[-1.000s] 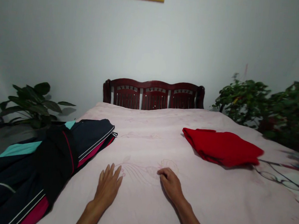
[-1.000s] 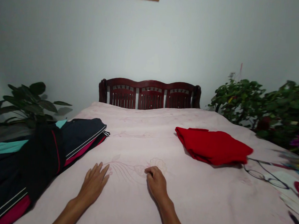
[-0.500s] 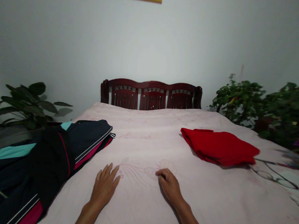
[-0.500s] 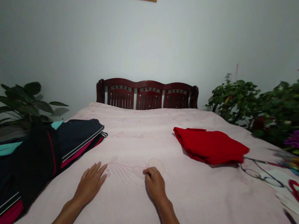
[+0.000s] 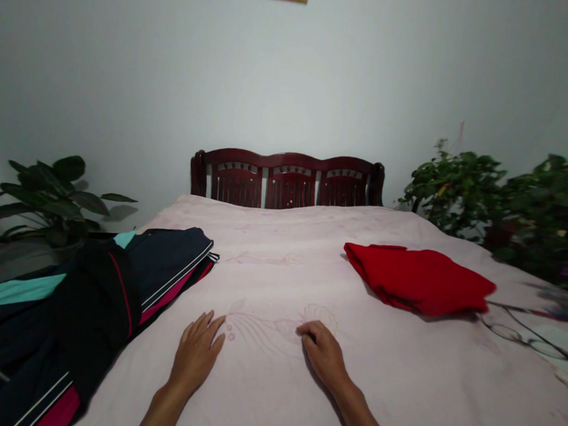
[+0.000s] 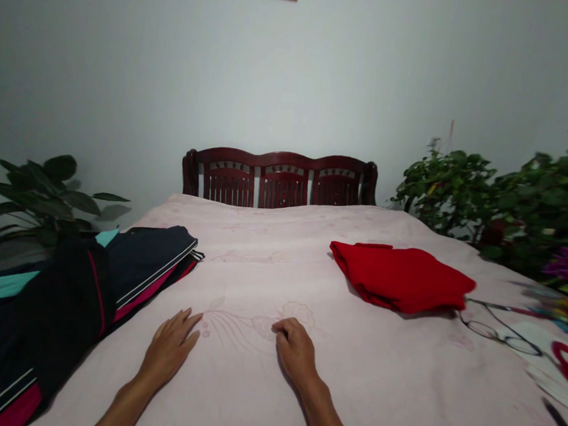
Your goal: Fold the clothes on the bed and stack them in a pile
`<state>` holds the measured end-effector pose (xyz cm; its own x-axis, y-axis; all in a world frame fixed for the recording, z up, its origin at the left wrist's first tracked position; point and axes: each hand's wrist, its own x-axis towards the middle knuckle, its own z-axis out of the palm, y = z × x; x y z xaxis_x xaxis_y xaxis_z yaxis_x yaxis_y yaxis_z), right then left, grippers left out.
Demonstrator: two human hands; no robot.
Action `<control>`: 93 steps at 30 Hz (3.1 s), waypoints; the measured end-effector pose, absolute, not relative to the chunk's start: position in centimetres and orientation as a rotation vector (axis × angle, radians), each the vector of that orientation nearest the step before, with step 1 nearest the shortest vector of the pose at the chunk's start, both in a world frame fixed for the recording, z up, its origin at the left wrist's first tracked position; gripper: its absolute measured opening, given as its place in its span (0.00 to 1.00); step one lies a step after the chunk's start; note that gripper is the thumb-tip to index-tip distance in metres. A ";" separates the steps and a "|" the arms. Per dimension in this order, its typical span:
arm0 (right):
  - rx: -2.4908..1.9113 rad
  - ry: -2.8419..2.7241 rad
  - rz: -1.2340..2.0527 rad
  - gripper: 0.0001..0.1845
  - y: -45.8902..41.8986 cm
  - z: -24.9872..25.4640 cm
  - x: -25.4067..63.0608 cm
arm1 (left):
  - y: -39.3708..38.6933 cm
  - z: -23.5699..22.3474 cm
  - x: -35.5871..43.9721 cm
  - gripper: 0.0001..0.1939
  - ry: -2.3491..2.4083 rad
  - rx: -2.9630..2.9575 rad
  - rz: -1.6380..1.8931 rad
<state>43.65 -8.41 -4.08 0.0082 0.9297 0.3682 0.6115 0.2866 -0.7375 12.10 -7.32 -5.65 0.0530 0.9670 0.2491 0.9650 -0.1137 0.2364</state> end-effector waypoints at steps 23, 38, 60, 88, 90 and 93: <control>-1.422 -1.715 0.460 0.14 -8.5 -4.1 43.7 | -7.1 -6.1 11.8 0.24 2.072 2.316 0.546; -1.426 -1.699 0.469 0.13 -8.4 -4.3 43.7 | -7.1 -6.5 11.8 0.23 2.052 2.334 0.577; -1.405 -1.709 0.468 0.13 -8.3 -4.7 43.8 | -7.2 -6.5 11.8 0.23 2.047 2.365 0.580; -1.404 -1.739 0.440 0.13 -8.6 -4.2 43.7 | -7.3 -6.5 11.8 0.23 2.047 2.365 0.582; -1.406 -1.741 0.441 0.13 -8.5 -4.2 43.7 | -7.3 -6.4 11.8 0.23 2.043 2.370 0.578; -1.408 -1.747 0.442 0.13 -8.5 -4.3 43.7 | -7.4 -6.3 11.8 0.23 2.037 2.379 0.577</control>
<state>43.67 -8.47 -4.28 -0.0288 0.9248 0.3793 0.6334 0.3104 -0.7088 11.82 -7.35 -6.34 0.1164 0.9474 0.2982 0.9630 -0.1812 0.1997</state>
